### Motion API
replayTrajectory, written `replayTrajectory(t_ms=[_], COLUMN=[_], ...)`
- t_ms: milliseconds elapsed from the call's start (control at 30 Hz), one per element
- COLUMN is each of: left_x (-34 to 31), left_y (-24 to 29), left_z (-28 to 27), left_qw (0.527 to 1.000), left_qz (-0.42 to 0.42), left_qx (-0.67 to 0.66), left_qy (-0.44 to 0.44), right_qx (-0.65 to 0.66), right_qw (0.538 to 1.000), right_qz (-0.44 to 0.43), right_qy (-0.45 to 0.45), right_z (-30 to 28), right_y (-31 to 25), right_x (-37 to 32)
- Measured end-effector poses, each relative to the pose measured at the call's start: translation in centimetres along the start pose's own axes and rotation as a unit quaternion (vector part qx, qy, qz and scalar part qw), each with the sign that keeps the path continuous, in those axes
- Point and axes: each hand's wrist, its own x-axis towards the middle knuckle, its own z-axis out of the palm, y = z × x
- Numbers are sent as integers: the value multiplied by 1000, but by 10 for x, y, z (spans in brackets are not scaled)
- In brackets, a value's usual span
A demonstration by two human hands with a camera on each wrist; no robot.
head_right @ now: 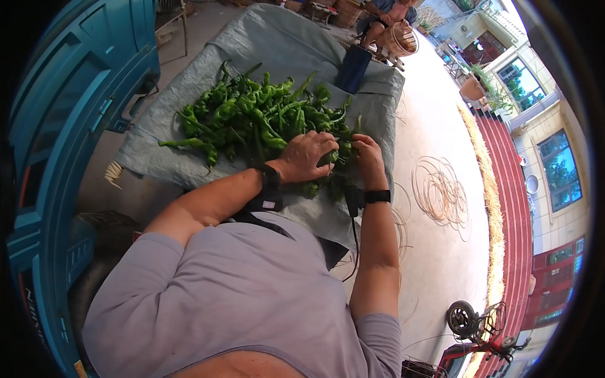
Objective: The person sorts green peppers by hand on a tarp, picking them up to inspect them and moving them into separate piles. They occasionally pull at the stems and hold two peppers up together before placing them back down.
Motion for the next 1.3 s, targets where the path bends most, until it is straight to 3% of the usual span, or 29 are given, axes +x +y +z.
replayTrajectory(t_ms=[133,233,333,533,733,833,933,1033,1133,1233,1267,1300], left_x=[-1,0,1,1,1,1,0,0,3,5,5,6], left_y=[0,0,4,5,1,0,1,-1,2,4,4,5], left_z=[2,-1,-5,-5,1,2,2,5,1,-3,-3,-2], left_qw=[1000,1000,999,1000,1000,1000,1000,1000,1000,1000,1000,1000], left_qz=[5,3,-22,-18,-11,0,-3,1,6,2,0,1], left_qx=[-7,-20,-32,-9,-27,-13,-21,-1,-6,-17,-18,-22], left_qy=[7,18,7,-11,11,-7,9,3,11,-7,-18,-16], right_qx=[78,162,171,0,-12,-61,-45,-4,11,13,-91,-231], right_qw=[996,983,972,960,965,953,949,969,966,974,964,924], right_qz=[-33,-49,-120,-219,-190,-194,-232,-176,-239,-224,-249,-302], right_qy=[13,-64,-106,-176,-179,-226,-208,-173,-102,-33,-4,35], right_z=[-1,1,16,42,39,35,35,23,21,16,13,12], right_y=[-3,-11,-27,-27,-36,-41,-54,-63,-71,-56,-42,-28], right_x=[-10,-18,-44,-78,-107,-118,-130,-136,-131,-105,-89,-75])
